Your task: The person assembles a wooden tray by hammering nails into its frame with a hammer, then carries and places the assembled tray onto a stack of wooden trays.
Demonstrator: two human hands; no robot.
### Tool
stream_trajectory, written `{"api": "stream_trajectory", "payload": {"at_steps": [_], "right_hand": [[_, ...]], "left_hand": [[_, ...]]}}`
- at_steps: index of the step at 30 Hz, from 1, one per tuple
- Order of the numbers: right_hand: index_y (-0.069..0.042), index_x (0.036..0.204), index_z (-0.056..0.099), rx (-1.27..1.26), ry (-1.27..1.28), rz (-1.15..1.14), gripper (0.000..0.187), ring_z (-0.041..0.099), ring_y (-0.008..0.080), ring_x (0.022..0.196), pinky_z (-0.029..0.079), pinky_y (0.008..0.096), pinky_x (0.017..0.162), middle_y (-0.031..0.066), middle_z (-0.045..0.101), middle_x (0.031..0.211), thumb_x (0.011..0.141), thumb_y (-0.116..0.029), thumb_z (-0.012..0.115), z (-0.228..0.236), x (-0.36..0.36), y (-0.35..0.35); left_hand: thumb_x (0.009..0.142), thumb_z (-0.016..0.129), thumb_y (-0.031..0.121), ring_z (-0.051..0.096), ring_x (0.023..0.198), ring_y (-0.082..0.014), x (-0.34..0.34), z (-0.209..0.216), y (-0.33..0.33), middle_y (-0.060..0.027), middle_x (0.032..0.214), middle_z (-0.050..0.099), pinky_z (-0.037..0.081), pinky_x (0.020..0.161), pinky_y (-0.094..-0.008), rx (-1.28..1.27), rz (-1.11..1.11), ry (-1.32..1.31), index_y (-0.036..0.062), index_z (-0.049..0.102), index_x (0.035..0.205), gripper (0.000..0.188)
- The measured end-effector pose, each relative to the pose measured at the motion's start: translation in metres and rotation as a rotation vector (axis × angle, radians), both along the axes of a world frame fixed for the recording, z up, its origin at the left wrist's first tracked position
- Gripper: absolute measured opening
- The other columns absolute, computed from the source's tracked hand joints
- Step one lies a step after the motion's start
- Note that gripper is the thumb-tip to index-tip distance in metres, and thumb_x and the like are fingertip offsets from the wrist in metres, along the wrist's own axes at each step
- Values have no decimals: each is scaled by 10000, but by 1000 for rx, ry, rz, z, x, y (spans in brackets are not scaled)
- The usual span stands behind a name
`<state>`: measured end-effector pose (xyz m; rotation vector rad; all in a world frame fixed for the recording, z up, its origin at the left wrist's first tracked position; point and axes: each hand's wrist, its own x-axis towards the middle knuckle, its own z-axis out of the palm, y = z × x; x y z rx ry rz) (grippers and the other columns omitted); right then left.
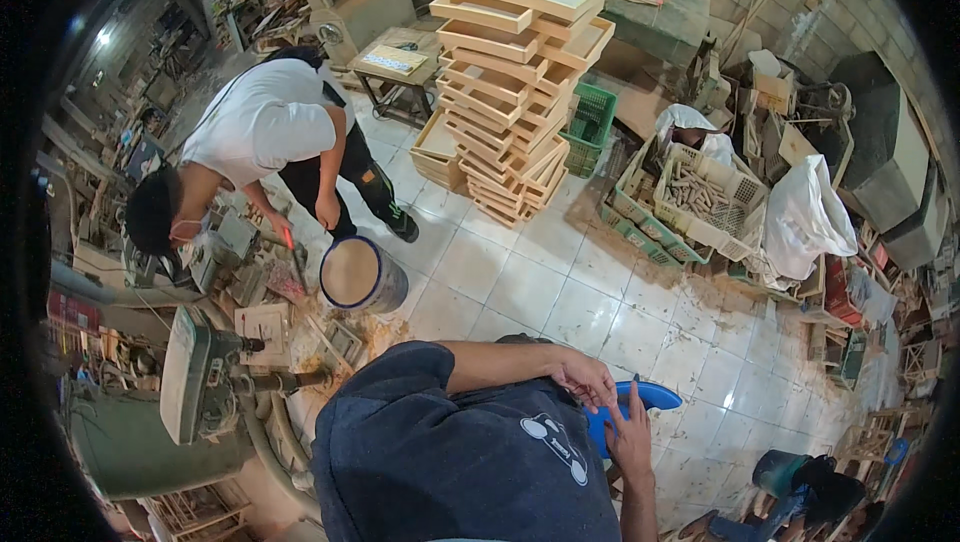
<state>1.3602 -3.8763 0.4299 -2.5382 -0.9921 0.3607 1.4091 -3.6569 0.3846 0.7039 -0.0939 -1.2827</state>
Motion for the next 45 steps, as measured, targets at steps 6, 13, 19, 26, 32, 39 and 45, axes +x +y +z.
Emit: {"api": "stream_trajectory", "payload": {"at_steps": [6, 13, 19, 26, 32, 39, 45], "right_hand": [[-200, 1277, 516, -35, -60, 82, 605, 389, 376, 1250, 352, 462, 985, 223, 277, 1444, 710, -49, 668, 13, 8, -5], [-232, 1281, 526, -90, -87, 145, 573, 363, 349, 1283, 315, 501, 1012, 189, 286, 1451, 741, -81, 645, 15, 8, -10], [-288, 1342, 454, -163, -77, 135, 595, 321, 350, 1316, 280, 539, 1033, 176, 266, 1465, 793, -116, 606, 18, 5, -10], [-334, 1342, 445, -274, -144, 177, 587, 304, 345, 1325, 226, 583, 1043, 168, 251, 1473, 807, -143, 591, 19, 5, -14], [-396, 1276, 511, -296, -202, 224, 589, 298, 355, 1325, 182, 615, 1050, 151, 256, 1475, 765, -116, 596, 14, 6, -19], [-439, 1233, 531, -345, -218, 374, 551, 256, 364, 1347, 90, 667, 1052, 135, 261, 1474, 782, -125, 573, 33, 22, -3], [-453, 1232, 521, -358, -293, 478, 518, 243, 363, 1355, 60, 703, 1030, 116, 254, 1479, 801, -171, 577, 45, 38, 14]], "left_hand": [[850, 657, 113, 609, 702, -72, -10, 2, -6, -21, 818, 633, 559, 732, -249, -7, 76, -21, 34, 628, 887, 92], [843, 661, 101, 622, 720, -89, -23, 3, -6, -38, 843, 649, 557, 737, -246, 13, 148, -42, 31, 631, 874, 82], [830, 676, 96, 628, 746, -120, -28, -12, -8, -63, 868, 660, 557, 729, -245, 120, 286, -11, 15, 645, 900, 111], [821, 684, 88, 609, 733, -111, -32, -15, -11, -45, 842, 642, 559, 735, -259, 148, 249, 63, 19, 647, 917, 124], [821, 682, 85, 604, 749, -115, -37, -17, -15, -48, 817, 622, 558, 751, -263, 106, 214, 92, 21, 634, 894, 108], [808, 684, 44, 619, 793, -143, -44, -25, -4, -74, 858, 607, 575, 709, -242, 75, 257, 139, -9, 597, 941, 167], [808, 684, 56, 577, 741, -121, -49, -20, 10, -42, 808, 578, 570, 737, -248, 94, 390, 84, 17, 604, 907, 133]]}}
